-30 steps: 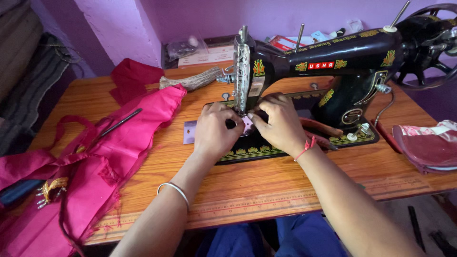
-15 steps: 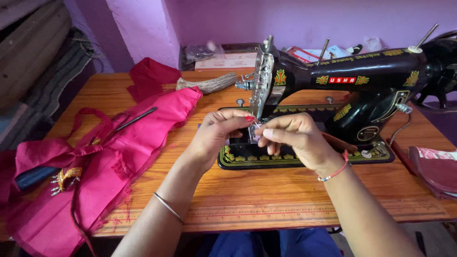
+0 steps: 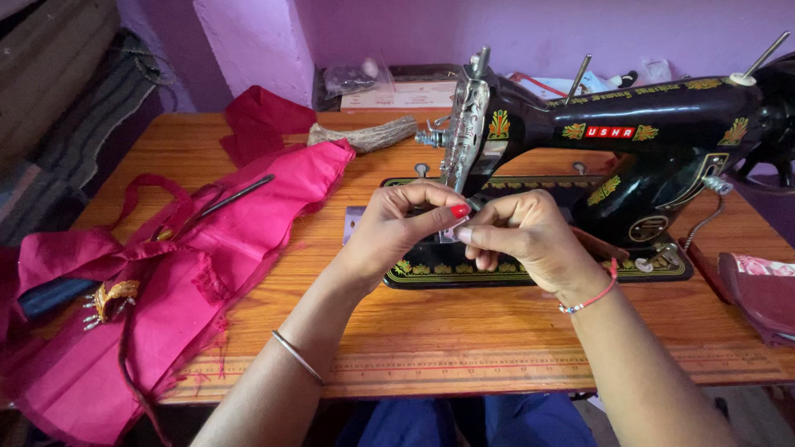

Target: The person uses pliers to remove a small metal part from the sewing machine, then repositions the machine and uses a screwdriver to adjust internal components. The person handles a pink fabric piece and a small box of needles during the process.

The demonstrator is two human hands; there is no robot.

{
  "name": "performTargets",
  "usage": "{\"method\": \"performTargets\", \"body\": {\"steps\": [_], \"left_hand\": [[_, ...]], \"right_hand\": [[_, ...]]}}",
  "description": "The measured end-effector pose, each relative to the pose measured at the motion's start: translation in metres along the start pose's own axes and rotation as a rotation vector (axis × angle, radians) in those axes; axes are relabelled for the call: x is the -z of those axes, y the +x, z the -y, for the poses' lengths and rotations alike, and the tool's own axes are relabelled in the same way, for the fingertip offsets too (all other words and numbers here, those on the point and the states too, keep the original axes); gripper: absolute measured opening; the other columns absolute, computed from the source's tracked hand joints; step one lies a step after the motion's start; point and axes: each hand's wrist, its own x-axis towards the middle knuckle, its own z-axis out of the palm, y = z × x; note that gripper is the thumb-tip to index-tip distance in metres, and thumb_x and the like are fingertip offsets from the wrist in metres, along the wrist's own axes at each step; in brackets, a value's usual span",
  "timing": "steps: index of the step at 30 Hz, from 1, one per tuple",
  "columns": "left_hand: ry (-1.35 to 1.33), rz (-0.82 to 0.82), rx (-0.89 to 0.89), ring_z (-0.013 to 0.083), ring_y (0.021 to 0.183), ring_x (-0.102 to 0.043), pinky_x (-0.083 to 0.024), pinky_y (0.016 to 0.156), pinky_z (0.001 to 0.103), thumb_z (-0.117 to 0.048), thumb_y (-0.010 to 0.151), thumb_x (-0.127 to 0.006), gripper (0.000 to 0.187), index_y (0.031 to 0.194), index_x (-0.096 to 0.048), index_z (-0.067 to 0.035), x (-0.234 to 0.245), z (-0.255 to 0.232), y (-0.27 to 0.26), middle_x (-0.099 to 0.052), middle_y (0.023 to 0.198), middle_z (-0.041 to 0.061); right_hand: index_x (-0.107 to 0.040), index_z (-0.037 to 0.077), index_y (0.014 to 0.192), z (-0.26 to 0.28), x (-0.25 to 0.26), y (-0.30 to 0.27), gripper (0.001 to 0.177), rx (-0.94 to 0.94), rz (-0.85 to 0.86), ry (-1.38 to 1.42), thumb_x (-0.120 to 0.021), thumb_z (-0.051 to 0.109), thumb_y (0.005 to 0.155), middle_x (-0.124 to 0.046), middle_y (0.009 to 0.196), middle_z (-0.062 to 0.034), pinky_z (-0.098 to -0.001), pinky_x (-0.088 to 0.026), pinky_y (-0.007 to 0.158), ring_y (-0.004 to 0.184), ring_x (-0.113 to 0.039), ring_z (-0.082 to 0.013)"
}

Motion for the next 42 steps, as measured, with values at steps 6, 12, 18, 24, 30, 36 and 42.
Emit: {"method": "performTargets", "body": {"steps": [6,12,18,24,30,36,42], "left_hand": [[-0.068,-0.085,0.129,0.0080,0.091,-0.066,-0.052,0.087,0.025,-0.009,0.095,-0.071,0.013,0.104,-0.076,-0.001,0.004,0.004,0.002,-0.076,0.098,0.002],[-0.064,-0.079,0.140,0.0077,0.091,-0.067,-0.052,0.088,0.024,-0.010,0.095,-0.071,0.013,0.103,-0.076,-0.001,0.004,0.001,0.002,-0.076,0.098,0.002],[-0.088,-0.085,0.151,0.0091,0.092,-0.068,-0.052,0.089,0.026,-0.012,0.095,-0.071,0.015,0.103,-0.076,-0.001,0.002,-0.003,0.002,-0.077,0.098,0.003],[-0.034,-0.052,0.105,0.0104,0.098,-0.068,-0.051,0.092,0.025,-0.011,0.096,-0.070,0.017,0.106,-0.079,-0.001,0.002,-0.008,-0.001,-0.074,0.102,0.002],[-0.067,-0.031,0.116,0.0116,0.099,-0.068,-0.052,0.093,0.027,-0.010,0.095,-0.069,0.018,0.108,-0.079,-0.002,0.002,-0.012,-0.002,-0.073,0.105,0.002],[-0.122,-0.076,0.173,0.0110,0.090,-0.069,-0.054,0.086,0.027,-0.008,0.093,-0.072,0.015,0.105,-0.078,-0.002,0.001,-0.012,-0.001,-0.075,0.097,0.003],[-0.147,-0.082,0.177,0.0097,0.088,-0.069,-0.054,0.084,0.025,-0.010,0.095,-0.071,0.014,0.105,-0.076,-0.001,0.001,-0.011,-0.001,-0.077,0.096,0.004]], "right_hand": [[-0.079,-0.006,0.101,0.005,0.003,-0.003,0.023,-0.002,0.053,0.090,-0.076,0.006,0.081,-0.074,0.078,-0.0088,-0.0258,-0.052,0.057,0.063,-0.066,-0.0126],[-0.076,-0.010,0.108,0.008,0.006,-0.005,0.033,0.005,0.098,0.132,-0.077,0.008,0.081,-0.071,0.076,-0.0089,-0.0270,-0.052,0.061,0.065,-0.066,-0.0139],[-0.076,-0.010,0.111,0.008,0.007,-0.005,0.035,0.016,0.098,0.144,-0.076,0.009,0.082,-0.071,0.076,-0.0079,-0.0263,-0.053,0.062,0.065,-0.066,-0.0137],[-0.075,-0.007,0.113,0.009,0.006,-0.006,0.029,0.006,0.132,0.194,-0.071,0.010,0.091,-0.072,0.079,-0.0099,-0.0280,-0.056,0.065,0.068,-0.067,-0.0146],[-0.074,-0.008,0.115,0.008,0.007,-0.006,0.029,-0.002,0.128,0.236,-0.068,0.011,0.094,-0.072,0.081,-0.0103,-0.0286,-0.056,0.065,0.069,-0.067,-0.0154],[-0.071,-0.010,0.121,0.009,0.011,-0.006,0.036,-0.003,0.199,0.300,-0.060,0.016,0.099,-0.072,0.085,-0.0146,-0.0319,-0.057,0.066,0.071,-0.069,-0.0192],[-0.066,-0.015,0.127,0.009,0.015,-0.004,0.046,0.002,0.268,0.362,-0.054,0.017,0.097,-0.073,0.089,-0.0187,-0.0341,-0.058,0.070,0.074,-0.070,-0.0215]]}}
